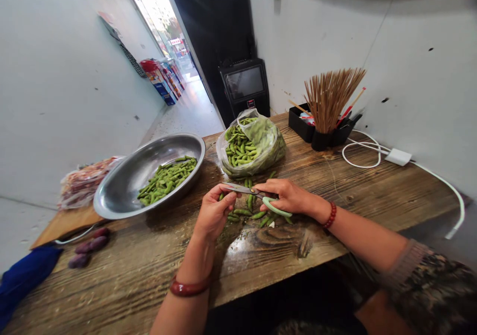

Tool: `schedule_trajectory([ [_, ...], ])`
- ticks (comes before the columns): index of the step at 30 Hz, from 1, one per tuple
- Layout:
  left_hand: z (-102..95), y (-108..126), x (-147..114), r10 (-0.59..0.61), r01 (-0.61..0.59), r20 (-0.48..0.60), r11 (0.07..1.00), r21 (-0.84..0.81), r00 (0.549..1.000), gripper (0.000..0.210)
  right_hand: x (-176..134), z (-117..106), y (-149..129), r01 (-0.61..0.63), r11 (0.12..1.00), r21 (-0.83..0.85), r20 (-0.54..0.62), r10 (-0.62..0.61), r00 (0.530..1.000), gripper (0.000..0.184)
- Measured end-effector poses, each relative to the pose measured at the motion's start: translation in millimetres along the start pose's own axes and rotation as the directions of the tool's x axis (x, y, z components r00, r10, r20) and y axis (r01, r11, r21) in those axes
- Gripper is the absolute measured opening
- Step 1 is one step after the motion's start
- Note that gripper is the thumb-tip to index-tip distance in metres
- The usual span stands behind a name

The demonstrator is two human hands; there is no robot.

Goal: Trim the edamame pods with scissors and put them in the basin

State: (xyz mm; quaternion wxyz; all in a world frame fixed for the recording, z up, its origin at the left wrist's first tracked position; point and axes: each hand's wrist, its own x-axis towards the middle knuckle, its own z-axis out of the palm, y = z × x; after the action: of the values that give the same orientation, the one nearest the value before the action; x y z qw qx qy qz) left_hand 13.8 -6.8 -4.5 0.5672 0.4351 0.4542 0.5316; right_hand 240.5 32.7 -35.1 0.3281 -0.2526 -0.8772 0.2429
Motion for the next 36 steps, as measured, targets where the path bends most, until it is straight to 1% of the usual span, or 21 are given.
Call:
schedule_trajectory([
  [3, -0.3, 0.6, 0.2, -0.011, 0.011, 0.008, 1.000, -0.007, 1.000, 0.023, 0.8, 0.6, 1.0, -0.010, 1.000, 0.024, -0.020, 0.011, 1.000, 0.050],
  [7, -1.8, 0.3, 0.7, -0.027, 0.028, 0.032, 0.998, -0.061, 0.999, 0.024, 1.3, 3.7, 4.1, -0.047, 0.994, 0.099, -0.036, 0.051, 0.998, 0.049],
  [11, -2.8, 0.7, -0.1, -0.037, 0.040, 0.046, 0.996, -0.078, 0.998, 0.024, 0.9, 4.7, 5.0, -0.076, 0.982, 0.174, -0.031, 0.083, 0.996, 0.048],
  [15, -1.9, 2.9, -1.7, -0.053, 0.058, 0.066, 0.995, -0.078, 0.996, 0.023, 1.7, 0.8, 4.3, -0.112, 0.970, 0.215, -0.019, 0.119, 0.993, 0.047],
  [21, -4.5, 3.0, -0.7, -0.046, 0.066, 0.120, 0.984, -0.167, 0.992, 0.018, 2.7, -0.1, 8.0, -0.173, 0.965, 0.195, -0.091, 0.193, 0.977, 0.050],
  [30, -3.1, 5.0, -0.6, -0.057, 0.080, 0.115, 0.974, -0.212, 0.992, 0.018, 3.0, -0.9, 9.0, -0.150, 0.972, 0.180, -0.125, 0.174, 0.977, 0.050],
  [36, -2.3, 6.3, 3.0, -0.130, 0.157, 0.113, 0.945, -0.288, 0.985, 0.023, 2.4, -0.7, 10.3, -0.162, 0.968, 0.191, -0.141, 0.190, 0.972, 0.050],
])
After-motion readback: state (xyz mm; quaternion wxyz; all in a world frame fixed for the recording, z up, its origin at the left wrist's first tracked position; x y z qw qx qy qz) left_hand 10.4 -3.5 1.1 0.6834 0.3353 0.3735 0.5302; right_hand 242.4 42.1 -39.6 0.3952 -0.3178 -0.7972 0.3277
